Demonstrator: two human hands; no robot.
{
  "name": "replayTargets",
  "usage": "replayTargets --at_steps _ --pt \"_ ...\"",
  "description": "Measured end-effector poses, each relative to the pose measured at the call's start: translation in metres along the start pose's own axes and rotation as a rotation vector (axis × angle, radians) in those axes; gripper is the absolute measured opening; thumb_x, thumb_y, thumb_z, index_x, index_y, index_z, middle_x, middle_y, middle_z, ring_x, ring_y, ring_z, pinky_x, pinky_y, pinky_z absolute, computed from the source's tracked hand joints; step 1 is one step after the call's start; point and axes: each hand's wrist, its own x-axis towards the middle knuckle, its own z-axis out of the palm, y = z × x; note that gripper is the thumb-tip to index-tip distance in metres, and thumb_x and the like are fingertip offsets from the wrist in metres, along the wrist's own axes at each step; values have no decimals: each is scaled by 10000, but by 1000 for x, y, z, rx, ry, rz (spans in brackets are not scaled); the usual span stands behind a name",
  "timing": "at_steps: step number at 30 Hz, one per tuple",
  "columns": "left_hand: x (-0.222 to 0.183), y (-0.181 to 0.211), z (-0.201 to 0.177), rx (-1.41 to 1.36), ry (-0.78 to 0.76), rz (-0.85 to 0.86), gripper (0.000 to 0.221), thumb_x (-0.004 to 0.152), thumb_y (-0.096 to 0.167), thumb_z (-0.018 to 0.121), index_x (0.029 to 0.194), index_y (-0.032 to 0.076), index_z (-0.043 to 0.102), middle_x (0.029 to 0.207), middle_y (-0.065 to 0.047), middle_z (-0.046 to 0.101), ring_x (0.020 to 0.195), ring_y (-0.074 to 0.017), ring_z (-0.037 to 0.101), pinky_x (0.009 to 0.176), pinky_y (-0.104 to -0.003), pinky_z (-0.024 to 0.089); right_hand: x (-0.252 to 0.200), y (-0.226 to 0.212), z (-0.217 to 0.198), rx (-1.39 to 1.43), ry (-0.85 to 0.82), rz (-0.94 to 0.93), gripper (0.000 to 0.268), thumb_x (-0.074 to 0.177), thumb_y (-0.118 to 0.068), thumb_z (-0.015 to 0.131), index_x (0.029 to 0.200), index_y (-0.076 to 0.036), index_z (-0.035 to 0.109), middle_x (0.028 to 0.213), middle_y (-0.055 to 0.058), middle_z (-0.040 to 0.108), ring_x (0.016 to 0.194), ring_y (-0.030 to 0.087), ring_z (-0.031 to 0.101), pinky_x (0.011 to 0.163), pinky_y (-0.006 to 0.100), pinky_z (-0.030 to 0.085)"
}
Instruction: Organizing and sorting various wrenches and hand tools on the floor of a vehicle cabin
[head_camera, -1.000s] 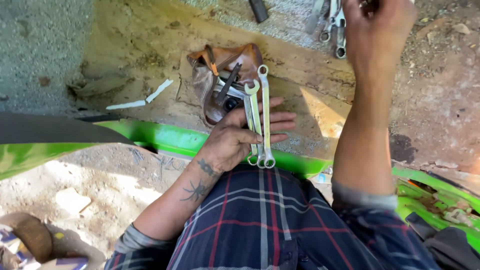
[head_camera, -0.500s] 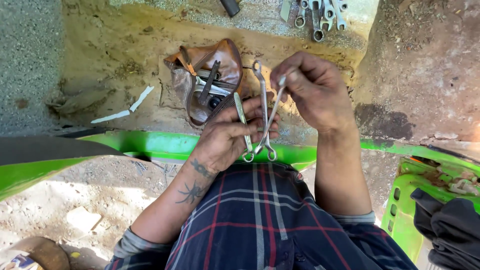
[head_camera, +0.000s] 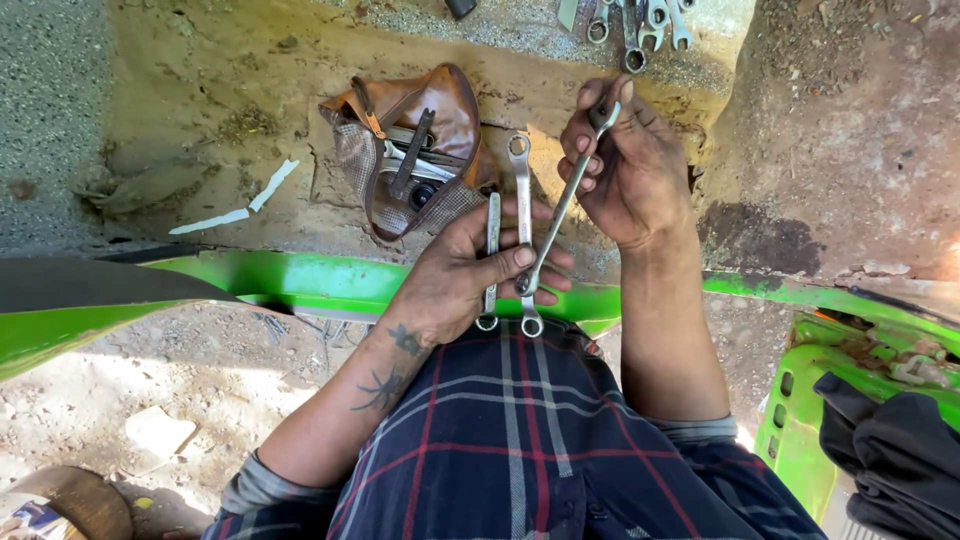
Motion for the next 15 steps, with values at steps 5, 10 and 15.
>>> replayTargets --at_steps 5,10,15 --pt "4 3 3 18 58 17 466 950 -68 623 1398 15 524 992 -166 696 820 -252 720 765 -345 622 3 -3 9 -52 8 -21 497 1023 -451 570 1175 -1 716 819 78 653 626 127 611 550 231 519" --pt "7 3 2 65 116 19 405 1002 -37 550 1400 33 509 1051 -168 684 899 -280 731 810 -374 629 1 0 0 -55 -29 -65 333 1081 -130 594 1347 69 621 977 122 709 708 104 601 621 205 521" --pt "8 0 -3 -62 46 -22 440 980 -59 588 1405 43 533 1033 -173 695 903 -278 713 802 -396 634 6 2 -19 117 -202 -64 221 1070 -72 622 1290 -55 619 1013 83 619 840 109 522 763 269 410"
